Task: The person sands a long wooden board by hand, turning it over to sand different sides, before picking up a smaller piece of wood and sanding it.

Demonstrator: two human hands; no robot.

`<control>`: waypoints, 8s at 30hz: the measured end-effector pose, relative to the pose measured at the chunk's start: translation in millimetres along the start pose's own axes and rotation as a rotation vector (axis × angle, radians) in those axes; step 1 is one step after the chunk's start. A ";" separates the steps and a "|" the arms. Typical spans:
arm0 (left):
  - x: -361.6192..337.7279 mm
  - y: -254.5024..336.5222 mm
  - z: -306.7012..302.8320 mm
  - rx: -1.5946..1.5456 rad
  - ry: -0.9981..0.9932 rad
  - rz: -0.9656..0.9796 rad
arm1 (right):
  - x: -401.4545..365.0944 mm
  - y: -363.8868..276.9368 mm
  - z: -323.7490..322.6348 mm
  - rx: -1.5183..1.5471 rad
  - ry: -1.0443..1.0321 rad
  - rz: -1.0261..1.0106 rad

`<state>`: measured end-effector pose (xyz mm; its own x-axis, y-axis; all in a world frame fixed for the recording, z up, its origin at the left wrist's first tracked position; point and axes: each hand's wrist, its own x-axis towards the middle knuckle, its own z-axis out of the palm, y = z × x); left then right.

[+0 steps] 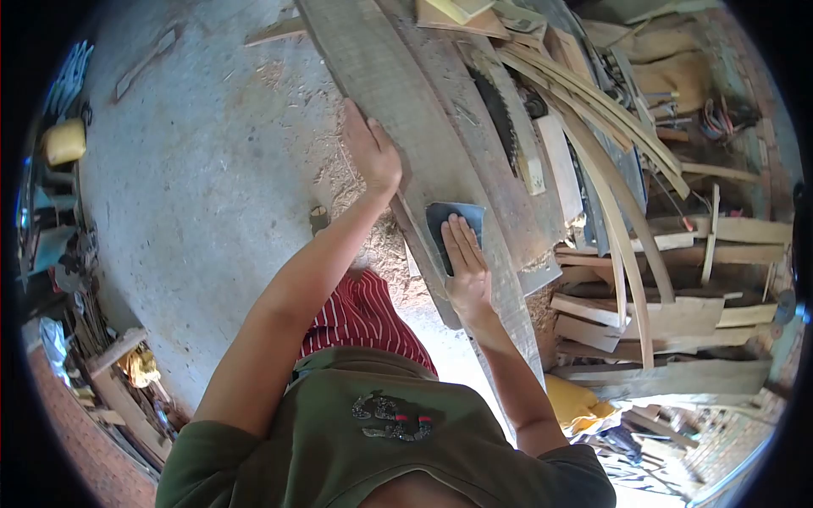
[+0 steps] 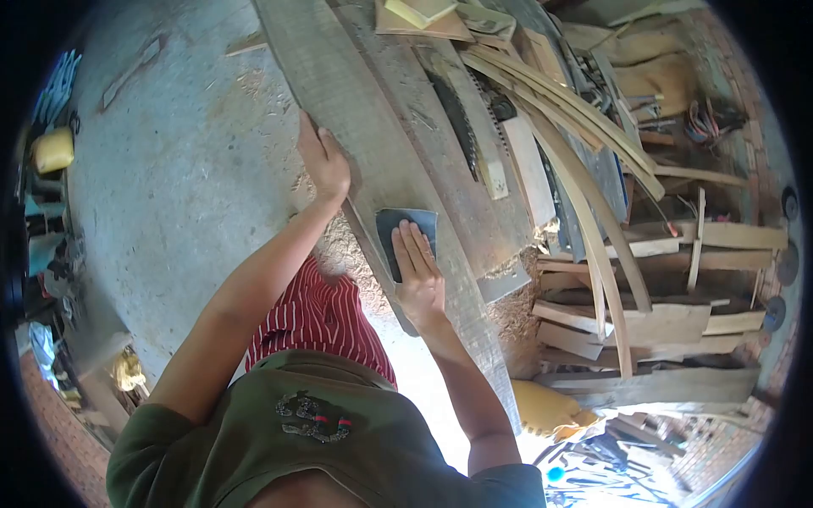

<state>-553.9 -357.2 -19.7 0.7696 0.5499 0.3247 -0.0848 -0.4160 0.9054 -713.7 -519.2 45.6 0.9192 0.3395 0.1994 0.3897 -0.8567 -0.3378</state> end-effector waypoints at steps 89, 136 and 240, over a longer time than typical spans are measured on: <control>-66.9 9.7 -4.8 0.156 -0.062 0.240 | -42.0 22.9 7.5 -0.044 0.307 0.299; -203.6 50.1 -18.2 0.150 -0.012 0.057 | -348.6 60.1 -87.4 -0.062 0.084 0.271; -196.4 57.4 -23.5 0.176 -0.182 0.017 | -510.3 -42.1 -41.8 -0.389 0.626 1.226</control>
<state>-724.8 -472.1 -25.0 0.8714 0.4091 0.2708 0.0003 -0.5524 0.8336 -1201.5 -672.6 -3.6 0.4425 -0.8164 0.3711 -0.7524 -0.5632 -0.3417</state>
